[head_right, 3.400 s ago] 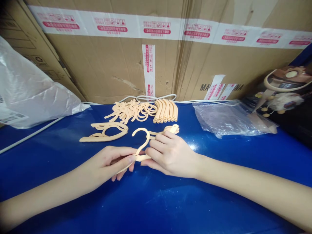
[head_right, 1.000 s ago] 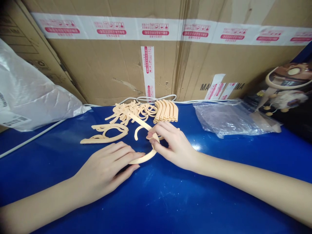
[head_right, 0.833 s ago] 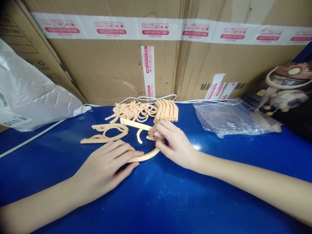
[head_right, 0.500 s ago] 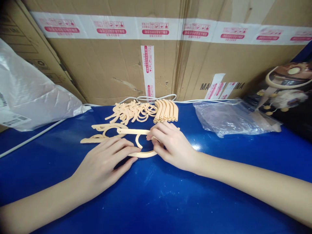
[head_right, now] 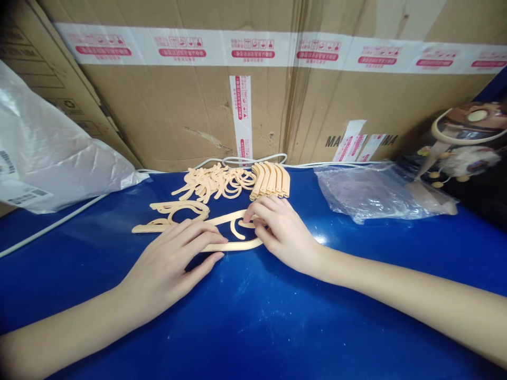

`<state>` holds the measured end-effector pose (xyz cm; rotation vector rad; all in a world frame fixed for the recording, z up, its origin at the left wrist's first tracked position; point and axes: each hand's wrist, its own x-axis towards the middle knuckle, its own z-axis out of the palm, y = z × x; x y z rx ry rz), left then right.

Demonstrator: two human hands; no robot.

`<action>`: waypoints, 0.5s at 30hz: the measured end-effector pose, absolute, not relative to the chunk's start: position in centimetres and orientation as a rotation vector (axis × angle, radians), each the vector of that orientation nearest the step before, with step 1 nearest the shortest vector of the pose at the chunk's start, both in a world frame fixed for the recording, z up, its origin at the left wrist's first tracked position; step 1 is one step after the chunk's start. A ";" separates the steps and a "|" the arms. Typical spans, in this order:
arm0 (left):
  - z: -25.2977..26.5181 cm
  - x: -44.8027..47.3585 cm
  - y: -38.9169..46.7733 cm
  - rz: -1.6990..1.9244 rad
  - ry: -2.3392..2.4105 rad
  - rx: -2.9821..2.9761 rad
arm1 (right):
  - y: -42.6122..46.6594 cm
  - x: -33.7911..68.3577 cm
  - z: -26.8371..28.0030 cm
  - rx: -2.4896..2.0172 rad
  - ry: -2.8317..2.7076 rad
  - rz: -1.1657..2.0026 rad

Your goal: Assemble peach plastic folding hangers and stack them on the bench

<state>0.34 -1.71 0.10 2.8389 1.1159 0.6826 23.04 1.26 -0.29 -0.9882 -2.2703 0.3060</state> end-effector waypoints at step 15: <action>0.0 0.3 -1.6 0.344 0.979 2.788 | 3.3 23.8 -1.4 -1.058 -1.527 0.834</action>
